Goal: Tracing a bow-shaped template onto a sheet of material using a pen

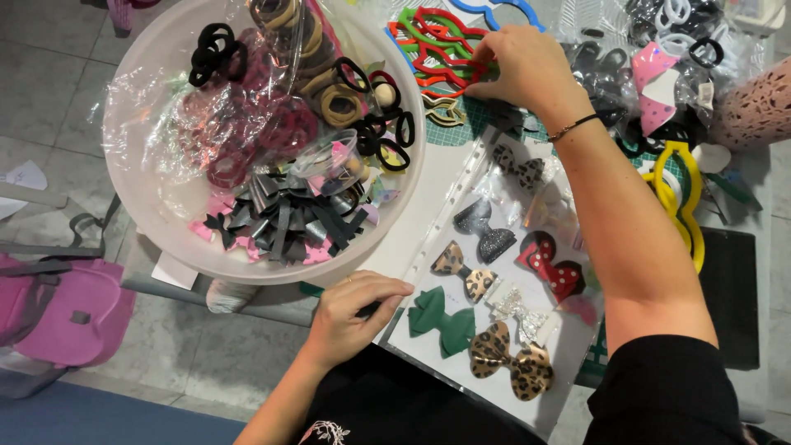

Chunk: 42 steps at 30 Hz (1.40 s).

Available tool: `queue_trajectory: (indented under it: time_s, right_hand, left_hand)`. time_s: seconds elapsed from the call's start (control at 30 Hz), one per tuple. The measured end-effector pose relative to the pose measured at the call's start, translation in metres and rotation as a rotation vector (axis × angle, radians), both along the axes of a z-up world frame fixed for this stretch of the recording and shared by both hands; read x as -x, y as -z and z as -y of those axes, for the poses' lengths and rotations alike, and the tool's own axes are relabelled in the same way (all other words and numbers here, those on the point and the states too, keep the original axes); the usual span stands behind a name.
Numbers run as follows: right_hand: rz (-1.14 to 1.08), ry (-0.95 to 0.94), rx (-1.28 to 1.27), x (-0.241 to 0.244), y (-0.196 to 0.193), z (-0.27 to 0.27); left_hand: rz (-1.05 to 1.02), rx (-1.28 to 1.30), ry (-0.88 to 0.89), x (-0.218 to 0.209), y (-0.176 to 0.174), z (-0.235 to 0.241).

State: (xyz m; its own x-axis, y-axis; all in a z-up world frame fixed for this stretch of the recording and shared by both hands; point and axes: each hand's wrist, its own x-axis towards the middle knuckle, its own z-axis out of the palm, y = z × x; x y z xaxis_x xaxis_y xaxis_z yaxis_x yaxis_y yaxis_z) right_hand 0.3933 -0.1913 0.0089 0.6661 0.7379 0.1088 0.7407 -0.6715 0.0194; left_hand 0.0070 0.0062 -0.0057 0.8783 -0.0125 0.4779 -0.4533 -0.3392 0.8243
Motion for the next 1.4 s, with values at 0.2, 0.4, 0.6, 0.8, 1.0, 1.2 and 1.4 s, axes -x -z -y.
queue_trajectory:
  time_s: [0.2, 0.4, 0.6, 0.8, 1.0, 1.2, 1.4]
  right_hand:
    - [-0.131, 0.089, -0.005, 0.001, -0.005, -0.008]
    - [-0.245, 0.139, 0.077, -0.006, -0.009, -0.006]
    - [-0.335, 0.039, -0.253, -0.013, -0.043, 0.009]
    - [-0.148, -0.097, -0.313, -0.057, -0.008, 0.032]
    - [-0.052, -0.169, -0.115, -0.072, 0.019, 0.019]
    - [-0.182, 0.038, -0.328, -0.072, 0.011, 0.029]
    - [-0.712, 0.174, -0.512, -0.053, -0.013, 0.028]
  left_hand:
    - [0.004, 0.004, 0.018, -0.002, -0.003, -0.001]
    - [0.01, 0.009, 0.021, 0.0, 0.002, -0.001]
    - [0.021, 0.017, 0.028, 0.0, -0.001, -0.001]
    - [0.009, 0.011, 0.008, 0.0, -0.002, 0.0]
    - [0.019, 0.019, 0.017, 0.0, -0.004, -0.001]
    - [0.015, 0.017, 0.019, 0.0, 0.0, -0.001]
    - [0.008, 0.016, 0.03, 0.001, 0.0, -0.002]
